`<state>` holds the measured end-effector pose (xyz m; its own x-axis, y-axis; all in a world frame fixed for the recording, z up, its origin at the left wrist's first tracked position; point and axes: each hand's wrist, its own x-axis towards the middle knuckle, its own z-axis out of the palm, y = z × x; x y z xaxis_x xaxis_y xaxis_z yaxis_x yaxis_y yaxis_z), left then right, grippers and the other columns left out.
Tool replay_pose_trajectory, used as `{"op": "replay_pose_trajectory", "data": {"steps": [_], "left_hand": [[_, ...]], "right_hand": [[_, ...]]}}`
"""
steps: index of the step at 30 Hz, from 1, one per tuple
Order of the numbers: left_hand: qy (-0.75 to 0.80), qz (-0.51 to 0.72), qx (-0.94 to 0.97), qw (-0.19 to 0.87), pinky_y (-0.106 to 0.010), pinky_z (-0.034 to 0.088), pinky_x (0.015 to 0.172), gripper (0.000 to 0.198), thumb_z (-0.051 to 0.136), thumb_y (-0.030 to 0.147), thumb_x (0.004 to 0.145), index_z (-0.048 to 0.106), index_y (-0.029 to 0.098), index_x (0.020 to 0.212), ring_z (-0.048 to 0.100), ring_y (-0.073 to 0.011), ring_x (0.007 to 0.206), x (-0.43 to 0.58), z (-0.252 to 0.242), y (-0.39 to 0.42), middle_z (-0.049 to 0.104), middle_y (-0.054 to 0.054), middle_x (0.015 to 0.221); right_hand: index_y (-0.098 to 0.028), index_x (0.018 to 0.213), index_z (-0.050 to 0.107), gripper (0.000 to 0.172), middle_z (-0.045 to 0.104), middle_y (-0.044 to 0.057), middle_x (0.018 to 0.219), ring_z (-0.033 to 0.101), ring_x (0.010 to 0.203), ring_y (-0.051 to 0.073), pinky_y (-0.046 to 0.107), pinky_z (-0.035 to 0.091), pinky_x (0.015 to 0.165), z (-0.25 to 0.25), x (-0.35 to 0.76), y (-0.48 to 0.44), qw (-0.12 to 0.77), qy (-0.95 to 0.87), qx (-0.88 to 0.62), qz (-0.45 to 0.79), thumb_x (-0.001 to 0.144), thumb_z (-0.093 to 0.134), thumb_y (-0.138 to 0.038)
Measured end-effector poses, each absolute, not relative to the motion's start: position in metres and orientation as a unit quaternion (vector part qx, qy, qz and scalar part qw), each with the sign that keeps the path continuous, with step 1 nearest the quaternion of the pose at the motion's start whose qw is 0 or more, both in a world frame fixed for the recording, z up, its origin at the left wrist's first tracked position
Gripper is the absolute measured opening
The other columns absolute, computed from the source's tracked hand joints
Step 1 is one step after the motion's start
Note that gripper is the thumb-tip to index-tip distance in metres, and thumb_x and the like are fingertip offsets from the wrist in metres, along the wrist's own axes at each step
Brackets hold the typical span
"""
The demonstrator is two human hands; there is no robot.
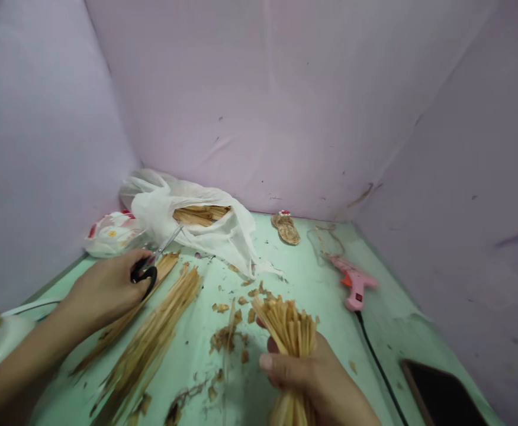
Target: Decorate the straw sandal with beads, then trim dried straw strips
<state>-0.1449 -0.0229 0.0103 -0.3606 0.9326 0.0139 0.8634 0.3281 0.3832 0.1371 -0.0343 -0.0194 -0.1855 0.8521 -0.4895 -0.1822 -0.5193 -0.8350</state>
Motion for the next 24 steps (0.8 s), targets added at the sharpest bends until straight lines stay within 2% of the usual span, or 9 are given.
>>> {"op": "replay_pose_trajectory", "data": {"steps": [4,10,16,24], "left_hand": [[0.796,0.038,0.6,0.068,-0.028,0.032,0.052,0.021,0.042,0.03,0.073,0.058,0.025,0.086,0.06,-0.0252,0.071,-0.154,0.011,-0.02,0.066,-0.005,0.079],[0.797,-0.065,0.599,0.031,-0.031,0.034,0.052,0.023,0.044,0.024,0.071,0.058,0.023,0.09,0.062,-0.0334,0.081,-0.157,0.001,-0.016,0.069,-0.012,0.087],[0.795,-0.042,0.605,0.013,-0.034,0.038,0.054,0.026,0.037,0.021,0.075,0.056,0.018,0.094,0.063,-0.0345,0.077,-0.15,-0.023,-0.008,0.069,-0.017,0.082],[0.838,0.036,0.544,-0.006,-0.033,0.037,0.053,0.032,0.038,0.026,0.076,0.056,0.023,0.103,0.063,-0.0332,0.079,-0.151,-0.029,0.0,0.069,-0.011,0.084]], "right_hand": [[-0.018,0.062,0.06,0.026,0.046,-0.005,0.046,0.041,0.043,0.008,0.019,0.033,0.042,-0.021,0.141,-0.033,0.348,-0.261,-0.495,0.752,0.049,0.08,-0.029],[-0.018,0.063,0.061,0.026,0.047,-0.004,0.042,0.043,0.043,0.009,0.019,0.033,0.043,-0.021,0.14,-0.034,0.346,-0.283,-0.489,0.749,0.055,0.078,-0.036],[-0.019,0.064,0.058,0.032,0.047,-0.005,0.042,0.043,0.042,0.009,0.02,0.033,0.041,-0.017,0.135,-0.037,0.346,-0.293,-0.501,0.737,0.05,0.079,-0.038],[-0.019,0.061,0.053,0.036,0.047,-0.007,0.041,0.041,0.04,0.008,0.019,0.034,0.04,-0.019,0.133,-0.036,0.331,-0.309,-0.521,0.723,0.05,0.079,-0.041]]}}
